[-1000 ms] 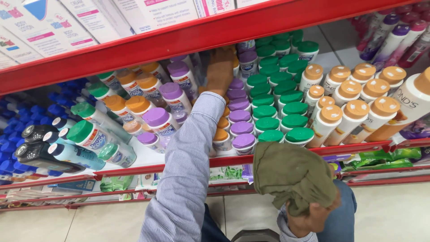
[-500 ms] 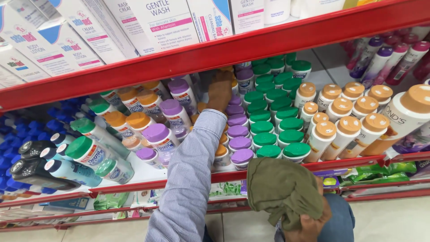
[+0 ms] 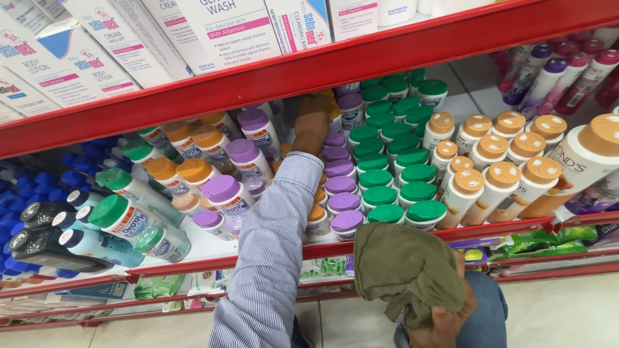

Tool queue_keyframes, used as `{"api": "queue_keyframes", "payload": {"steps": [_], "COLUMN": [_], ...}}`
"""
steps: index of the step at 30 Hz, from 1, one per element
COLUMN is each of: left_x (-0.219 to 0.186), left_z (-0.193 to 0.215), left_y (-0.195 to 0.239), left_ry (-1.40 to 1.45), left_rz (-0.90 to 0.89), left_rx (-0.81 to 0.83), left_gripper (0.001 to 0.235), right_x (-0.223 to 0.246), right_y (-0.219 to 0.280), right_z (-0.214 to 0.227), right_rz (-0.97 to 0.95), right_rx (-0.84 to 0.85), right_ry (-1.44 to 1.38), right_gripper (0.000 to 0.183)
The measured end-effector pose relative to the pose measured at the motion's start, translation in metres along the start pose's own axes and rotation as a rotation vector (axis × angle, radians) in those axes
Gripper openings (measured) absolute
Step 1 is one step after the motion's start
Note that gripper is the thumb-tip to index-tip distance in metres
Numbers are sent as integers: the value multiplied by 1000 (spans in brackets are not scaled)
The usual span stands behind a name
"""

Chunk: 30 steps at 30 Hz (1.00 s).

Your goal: Cleaning powder containers and arranging them on a shelf in a store.

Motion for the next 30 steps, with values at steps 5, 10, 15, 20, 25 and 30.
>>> {"api": "queue_keyframes", "payload": {"steps": [5,10,15,20,25,30], "left_x": [9,-9,-34,-46,-43,-55], "left_z": [-5,25,76,112,103,101], "left_y": [-4,17,57,91,91,77], "left_ry": [-7,-154,-249,-172,-152,-113], "left_rz": [-52,-135,-90,-183,-237,-146], "left_rx": [-50,11,61,-98,55,227], "left_gripper": [31,24,17,22,27,33], "right_x": [-4,-3,4,26,16,27], "right_y": [2,7,9,3,3,-10], "right_z": [-5,-8,-6,-34,-11,-21], "right_rz": [50,205,158,832,1070,1033], "right_rx": [-47,-59,-43,53,-154,-116], "right_ry": [43,228,133,1012,952,791], "right_gripper": [49,49,49,43,50,60]}}
Point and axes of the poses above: each hand's wrist, its own y-axis away from the middle knuckle, its own z-axis out of the back of the hand, x = y × z, the point moved 4 cm from there along -y, towards the middle knuckle
